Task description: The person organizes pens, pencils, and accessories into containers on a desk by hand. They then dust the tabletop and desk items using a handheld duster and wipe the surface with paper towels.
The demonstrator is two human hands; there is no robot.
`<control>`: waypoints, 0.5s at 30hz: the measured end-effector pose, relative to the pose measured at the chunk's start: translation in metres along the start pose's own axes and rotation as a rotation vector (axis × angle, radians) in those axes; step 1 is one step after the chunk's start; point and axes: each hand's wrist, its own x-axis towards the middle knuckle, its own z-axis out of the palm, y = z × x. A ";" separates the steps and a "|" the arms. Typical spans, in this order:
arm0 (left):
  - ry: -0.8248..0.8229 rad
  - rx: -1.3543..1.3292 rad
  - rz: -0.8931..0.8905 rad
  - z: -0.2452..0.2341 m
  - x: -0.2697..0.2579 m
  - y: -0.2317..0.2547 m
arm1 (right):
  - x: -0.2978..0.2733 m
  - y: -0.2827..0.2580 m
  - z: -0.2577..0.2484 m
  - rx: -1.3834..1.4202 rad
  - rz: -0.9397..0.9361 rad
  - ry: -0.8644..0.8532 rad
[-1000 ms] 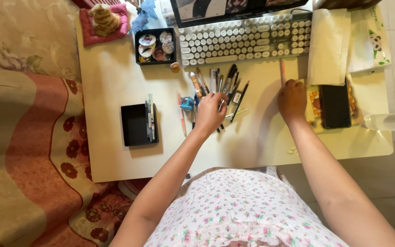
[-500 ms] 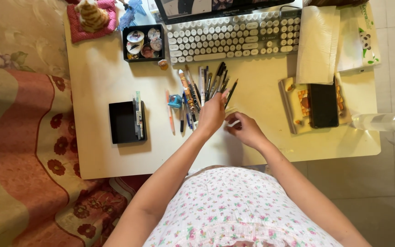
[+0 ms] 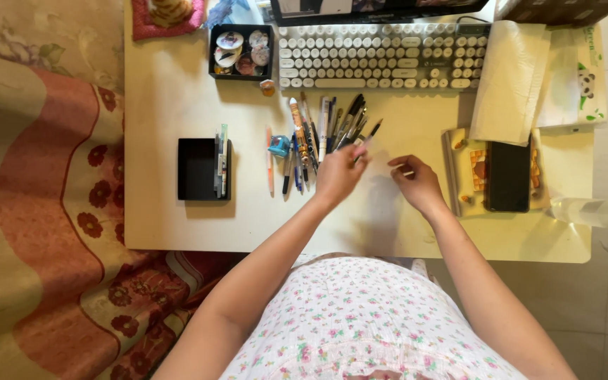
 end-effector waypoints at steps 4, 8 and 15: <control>-0.007 -0.528 -0.267 -0.028 0.018 -0.052 | 0.009 -0.028 0.010 -0.033 -0.074 -0.006; 0.095 -0.722 -0.406 -0.070 0.018 -0.127 | 0.021 -0.061 0.041 -0.147 -0.238 -0.109; 0.212 0.300 -0.414 -0.107 -0.003 -0.139 | 0.025 -0.100 0.106 -0.470 -0.557 -0.273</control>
